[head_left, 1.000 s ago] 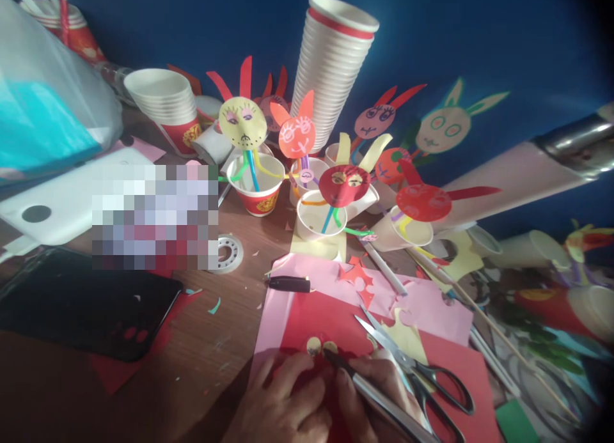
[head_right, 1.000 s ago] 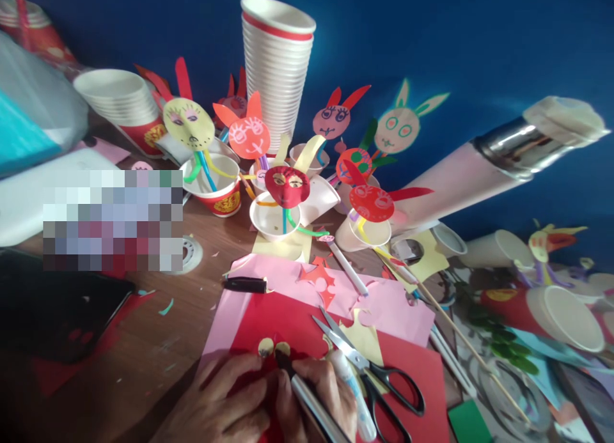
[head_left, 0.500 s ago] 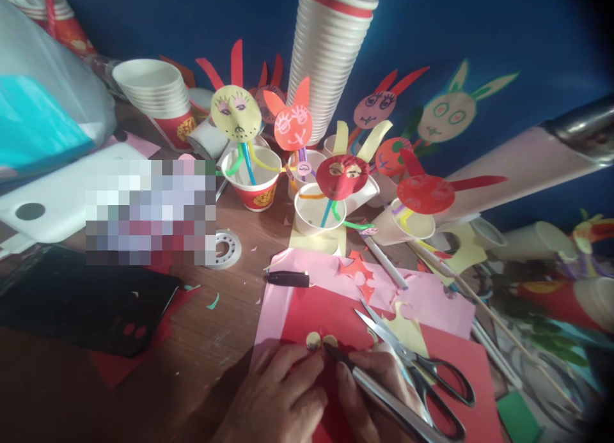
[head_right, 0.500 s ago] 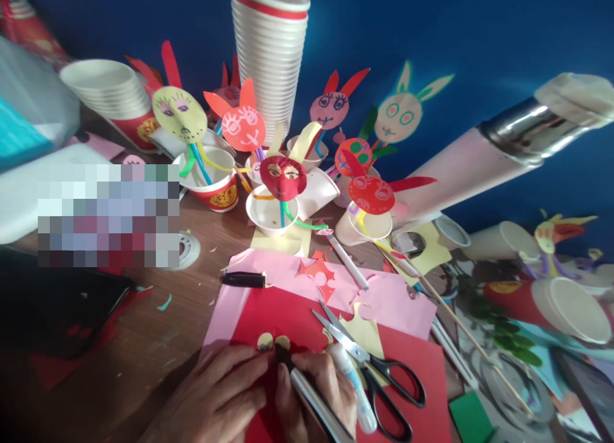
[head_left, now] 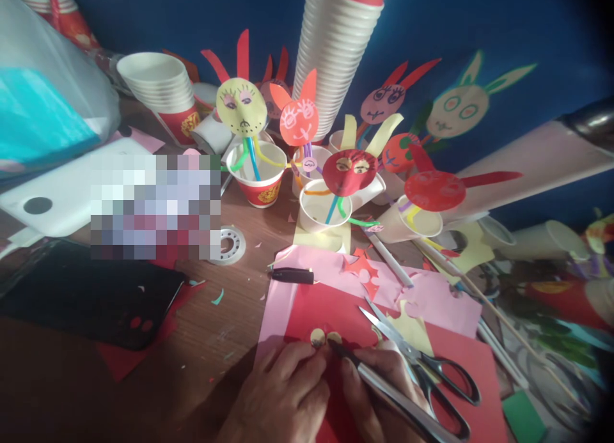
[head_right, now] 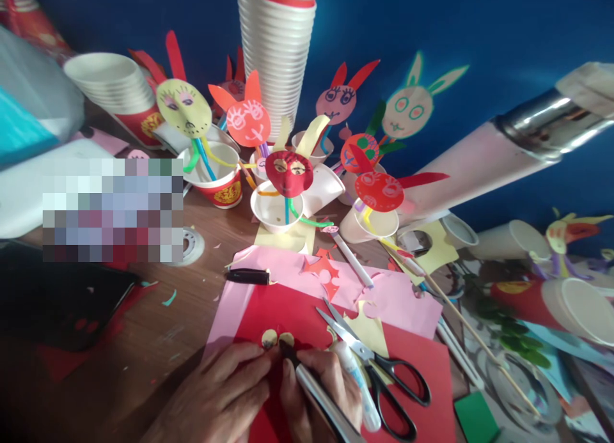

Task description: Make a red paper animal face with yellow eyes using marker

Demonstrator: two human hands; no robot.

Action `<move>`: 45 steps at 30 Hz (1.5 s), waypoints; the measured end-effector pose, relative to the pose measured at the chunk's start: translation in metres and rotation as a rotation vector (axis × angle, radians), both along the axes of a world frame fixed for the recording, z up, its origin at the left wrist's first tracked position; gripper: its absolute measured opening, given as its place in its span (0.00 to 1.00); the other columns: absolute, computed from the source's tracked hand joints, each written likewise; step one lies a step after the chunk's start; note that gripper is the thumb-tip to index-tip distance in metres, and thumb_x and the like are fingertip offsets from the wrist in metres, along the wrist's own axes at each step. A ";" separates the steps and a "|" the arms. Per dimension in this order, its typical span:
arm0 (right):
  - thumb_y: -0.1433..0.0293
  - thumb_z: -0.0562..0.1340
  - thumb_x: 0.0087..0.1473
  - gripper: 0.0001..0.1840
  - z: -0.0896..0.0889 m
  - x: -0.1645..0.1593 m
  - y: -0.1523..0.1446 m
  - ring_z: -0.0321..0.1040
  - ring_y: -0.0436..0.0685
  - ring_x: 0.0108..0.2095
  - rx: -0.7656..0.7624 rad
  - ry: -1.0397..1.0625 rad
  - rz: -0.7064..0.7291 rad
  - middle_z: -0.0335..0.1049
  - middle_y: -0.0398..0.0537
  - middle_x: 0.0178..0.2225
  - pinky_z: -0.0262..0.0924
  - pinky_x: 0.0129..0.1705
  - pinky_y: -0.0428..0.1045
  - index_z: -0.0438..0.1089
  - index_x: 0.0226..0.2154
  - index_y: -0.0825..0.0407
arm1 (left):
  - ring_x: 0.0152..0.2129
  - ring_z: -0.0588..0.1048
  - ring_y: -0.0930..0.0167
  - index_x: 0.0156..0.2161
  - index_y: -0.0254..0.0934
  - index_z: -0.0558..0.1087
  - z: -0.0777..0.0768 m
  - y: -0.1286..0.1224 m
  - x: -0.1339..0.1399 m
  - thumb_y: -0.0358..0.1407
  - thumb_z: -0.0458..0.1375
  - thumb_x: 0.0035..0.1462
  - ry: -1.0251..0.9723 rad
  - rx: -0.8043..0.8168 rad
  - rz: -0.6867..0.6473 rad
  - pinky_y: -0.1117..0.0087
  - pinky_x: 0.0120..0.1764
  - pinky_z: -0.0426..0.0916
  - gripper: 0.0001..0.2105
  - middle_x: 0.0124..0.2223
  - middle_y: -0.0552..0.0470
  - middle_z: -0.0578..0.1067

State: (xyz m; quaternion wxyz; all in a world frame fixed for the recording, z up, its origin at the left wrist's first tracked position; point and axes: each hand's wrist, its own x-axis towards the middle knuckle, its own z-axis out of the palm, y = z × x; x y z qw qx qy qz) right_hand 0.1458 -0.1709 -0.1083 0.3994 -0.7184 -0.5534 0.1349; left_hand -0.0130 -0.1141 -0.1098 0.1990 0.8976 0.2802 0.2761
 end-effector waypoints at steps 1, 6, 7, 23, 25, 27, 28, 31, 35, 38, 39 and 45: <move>0.66 0.62 0.57 0.05 0.000 0.000 0.000 0.63 0.48 0.15 0.000 -0.008 0.003 0.67 0.38 0.19 0.58 0.19 0.45 0.64 0.32 0.47 | 0.37 0.69 0.69 0.33 0.36 0.72 0.000 0.000 0.000 0.32 0.49 0.66 0.006 0.001 -0.002 0.65 0.40 0.61 0.12 0.43 0.53 0.77; 0.65 0.61 0.58 0.06 0.001 0.000 0.000 0.65 0.49 0.17 0.004 -0.044 0.001 0.68 0.38 0.20 0.60 0.20 0.45 0.64 0.32 0.48 | 0.39 0.69 0.69 0.35 0.35 0.73 0.001 -0.002 -0.002 0.33 0.52 0.65 0.036 0.001 -0.006 0.66 0.41 0.62 0.09 0.45 0.53 0.77; 0.65 0.61 0.58 0.06 0.001 0.000 0.000 0.65 0.49 0.17 -0.001 -0.053 -0.003 0.67 0.38 0.20 0.59 0.20 0.45 0.64 0.32 0.48 | 0.39 0.69 0.69 0.35 0.35 0.73 0.002 -0.001 -0.002 0.32 0.52 0.64 0.036 -0.002 -0.007 0.66 0.41 0.63 0.09 0.45 0.53 0.77; 0.59 0.58 0.61 0.12 0.008 -0.001 -0.001 0.66 0.49 0.15 -0.013 -0.171 -0.074 0.69 0.39 0.19 0.62 0.21 0.44 0.64 0.30 0.48 | 0.38 0.69 0.69 0.33 0.35 0.73 0.006 0.002 -0.001 0.32 0.50 0.65 0.016 0.007 -0.013 0.66 0.41 0.62 0.11 0.45 0.53 0.77; 0.57 0.58 0.61 0.13 0.008 0.000 -0.001 0.66 0.49 0.15 -0.007 -0.186 -0.084 0.69 0.39 0.19 0.62 0.21 0.45 0.64 0.30 0.48 | 0.39 0.69 0.69 0.34 0.35 0.73 0.005 0.001 -0.002 0.32 0.50 0.65 0.041 -0.011 -0.011 0.65 0.42 0.62 0.11 0.46 0.54 0.77; 0.57 0.58 0.60 0.13 0.008 0.001 -0.002 0.66 0.49 0.15 0.000 -0.204 -0.088 0.70 0.38 0.18 0.61 0.21 0.44 0.64 0.30 0.48 | 0.39 0.69 0.69 0.33 0.35 0.73 0.004 0.001 -0.002 0.32 0.50 0.65 0.043 -0.008 -0.008 0.65 0.42 0.62 0.11 0.47 0.54 0.77; 0.58 0.59 0.60 0.13 0.007 0.001 -0.002 0.66 0.48 0.15 0.002 -0.212 -0.088 0.70 0.38 0.18 0.60 0.21 0.44 0.64 0.30 0.48 | 0.39 0.69 0.69 0.33 0.36 0.73 0.004 0.001 -0.002 0.32 0.50 0.64 0.027 0.007 -0.006 0.66 0.41 0.62 0.11 0.46 0.54 0.77; 0.58 0.59 0.60 0.13 0.006 0.003 -0.004 0.66 0.48 0.15 0.002 -0.222 -0.095 0.70 0.38 0.18 0.60 0.21 0.44 0.64 0.29 0.48 | 0.39 0.69 0.69 0.33 0.36 0.73 0.003 0.001 -0.003 0.33 0.53 0.62 0.026 0.025 -0.015 0.66 0.41 0.63 0.08 0.47 0.54 0.77; 0.59 0.61 0.58 0.12 0.005 0.001 -0.007 0.64 0.48 0.14 0.013 -0.158 -0.128 0.69 0.37 0.17 0.58 0.21 0.44 0.65 0.29 0.49 | 0.41 0.68 0.69 0.35 0.36 0.74 0.004 0.000 -0.005 0.33 0.57 0.59 0.114 -0.003 -0.028 0.65 0.43 0.63 0.04 0.50 0.54 0.75; 0.59 0.63 0.55 0.12 0.005 -0.003 -0.006 0.65 0.48 0.17 0.043 -0.033 -0.208 0.72 0.41 0.22 0.58 0.21 0.44 0.67 0.29 0.49 | 0.39 0.68 0.69 0.33 0.36 0.73 0.003 0.000 -0.004 0.33 0.54 0.62 0.059 0.009 -0.022 0.66 0.41 0.63 0.08 0.48 0.54 0.76; 0.59 0.63 0.55 0.11 0.005 -0.004 -0.005 0.67 0.49 0.19 0.064 -0.005 -0.242 0.72 0.42 0.25 0.59 0.22 0.44 0.68 0.30 0.50 | 0.39 0.68 0.69 0.33 0.35 0.73 0.003 0.001 -0.003 0.33 0.52 0.63 0.035 0.016 -0.019 0.66 0.40 0.63 0.09 0.48 0.53 0.76; 0.64 0.64 0.54 0.07 0.005 -0.006 0.004 0.72 0.53 0.31 0.148 0.055 -0.214 0.73 0.43 0.32 0.63 0.35 0.45 0.70 0.34 0.49 | 0.40 0.68 0.68 0.34 0.35 0.73 0.005 0.003 -0.001 0.31 0.52 0.63 0.072 -0.014 -0.028 0.65 0.41 0.62 0.09 0.49 0.52 0.75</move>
